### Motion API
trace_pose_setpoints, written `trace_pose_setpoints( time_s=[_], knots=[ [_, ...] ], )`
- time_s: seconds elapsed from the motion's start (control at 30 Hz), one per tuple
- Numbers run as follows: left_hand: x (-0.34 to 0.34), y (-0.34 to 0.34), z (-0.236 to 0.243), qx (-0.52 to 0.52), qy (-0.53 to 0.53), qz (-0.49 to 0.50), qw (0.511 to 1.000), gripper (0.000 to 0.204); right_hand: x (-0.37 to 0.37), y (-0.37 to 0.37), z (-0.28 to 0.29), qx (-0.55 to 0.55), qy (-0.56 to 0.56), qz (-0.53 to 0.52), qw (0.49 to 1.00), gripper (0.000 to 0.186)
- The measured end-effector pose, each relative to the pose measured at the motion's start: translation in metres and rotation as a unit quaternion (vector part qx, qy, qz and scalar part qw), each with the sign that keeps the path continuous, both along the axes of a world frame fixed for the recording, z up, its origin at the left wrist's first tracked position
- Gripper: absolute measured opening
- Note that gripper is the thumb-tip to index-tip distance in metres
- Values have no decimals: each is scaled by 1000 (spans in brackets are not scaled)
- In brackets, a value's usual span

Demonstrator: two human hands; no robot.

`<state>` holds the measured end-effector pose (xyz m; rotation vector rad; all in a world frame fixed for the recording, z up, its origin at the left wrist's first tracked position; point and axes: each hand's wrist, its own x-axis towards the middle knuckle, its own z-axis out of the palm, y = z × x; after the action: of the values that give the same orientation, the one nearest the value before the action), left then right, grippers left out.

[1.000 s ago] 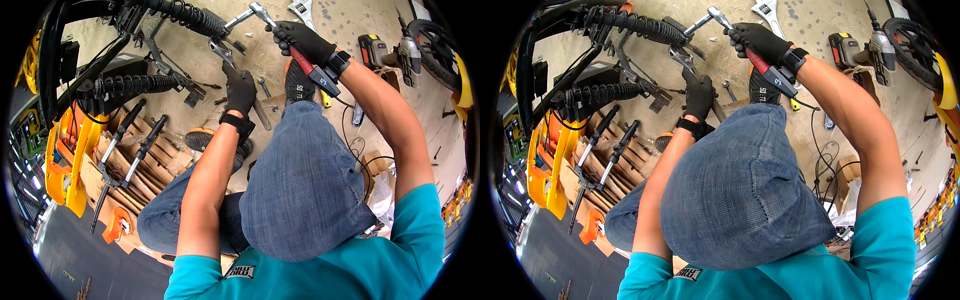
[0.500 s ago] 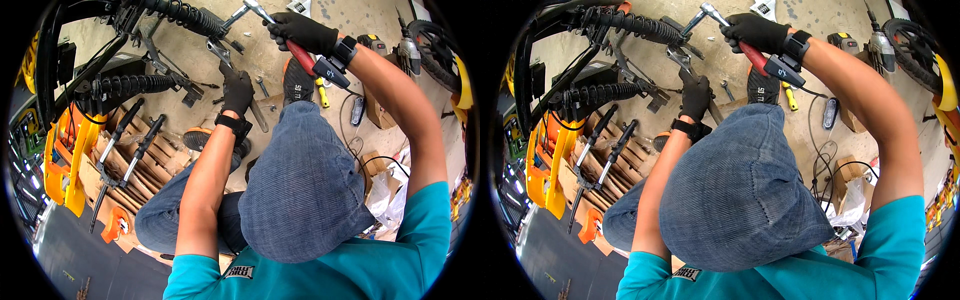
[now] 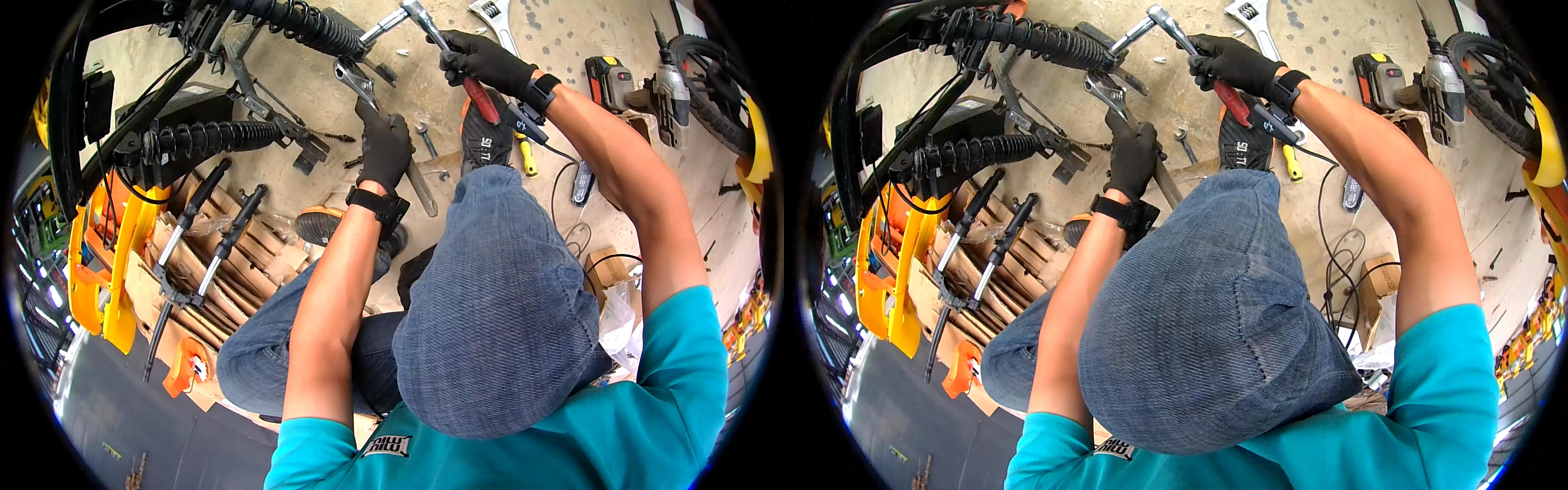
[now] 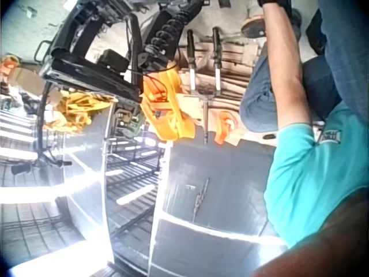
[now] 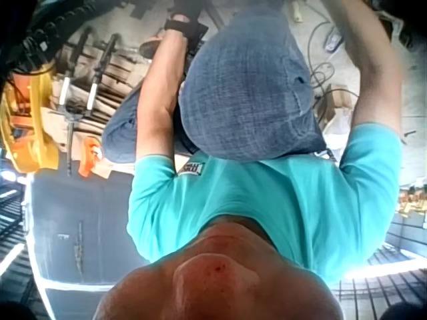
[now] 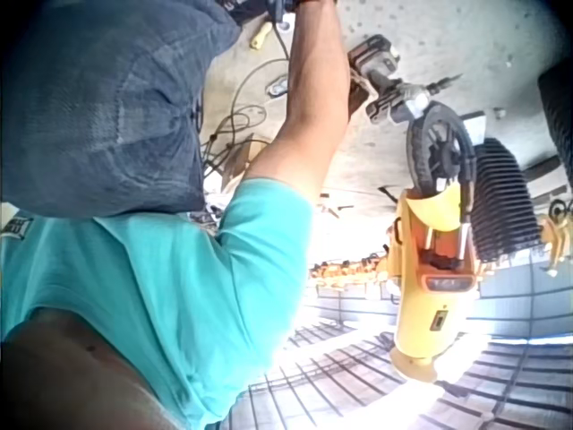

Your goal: The person sits on the floor and uses a socket wrench and a large adjustable wrench to loosen and remove bolts from a motorcycle frame component, then uses their hands to detach a black suspension shock.

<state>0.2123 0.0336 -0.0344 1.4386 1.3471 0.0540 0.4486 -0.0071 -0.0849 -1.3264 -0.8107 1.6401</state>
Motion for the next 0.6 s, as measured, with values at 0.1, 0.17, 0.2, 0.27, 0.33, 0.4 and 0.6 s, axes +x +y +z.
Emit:
trace_pose_setpoints(
  time_s=[0.1, 0.17, 0.2, 0.27, 0.33, 0.4, 0.6],
  knots=[
    [1, 0, 3, 3, -8, 7, 1000, 49, -1, 0, 13, -10, -4, -8, 1000, 18],
    [2, 0, 3, 11, -16, 11, 1000, 50, 2, 2, 27, -21, -18, 2, 1000, 17],
    [0, 0, -1, 17, -15, 9, 1000, 50, 5, 5, 36, -28, -36, 17, 999, 20],
    [1, 1, 0, 11, -18, 14, 1000, 50, 6, 10, 49, -41, -52, 30, 997, 23],
    [3, 0, 8, -11, -28, 29, 999, 51, 5, 14, 59, -52, -49, 26, 997, 23],
    [1, 2, 8, -26, -26, 27, 999, 49, 4, 12, 53, -41, -39, 11, 998, 21],
    [5, 4, 23, -59, -35, 33, 997, 46, 2, 5, 5, -14, -32, -12, 999, 26]
  ],
)
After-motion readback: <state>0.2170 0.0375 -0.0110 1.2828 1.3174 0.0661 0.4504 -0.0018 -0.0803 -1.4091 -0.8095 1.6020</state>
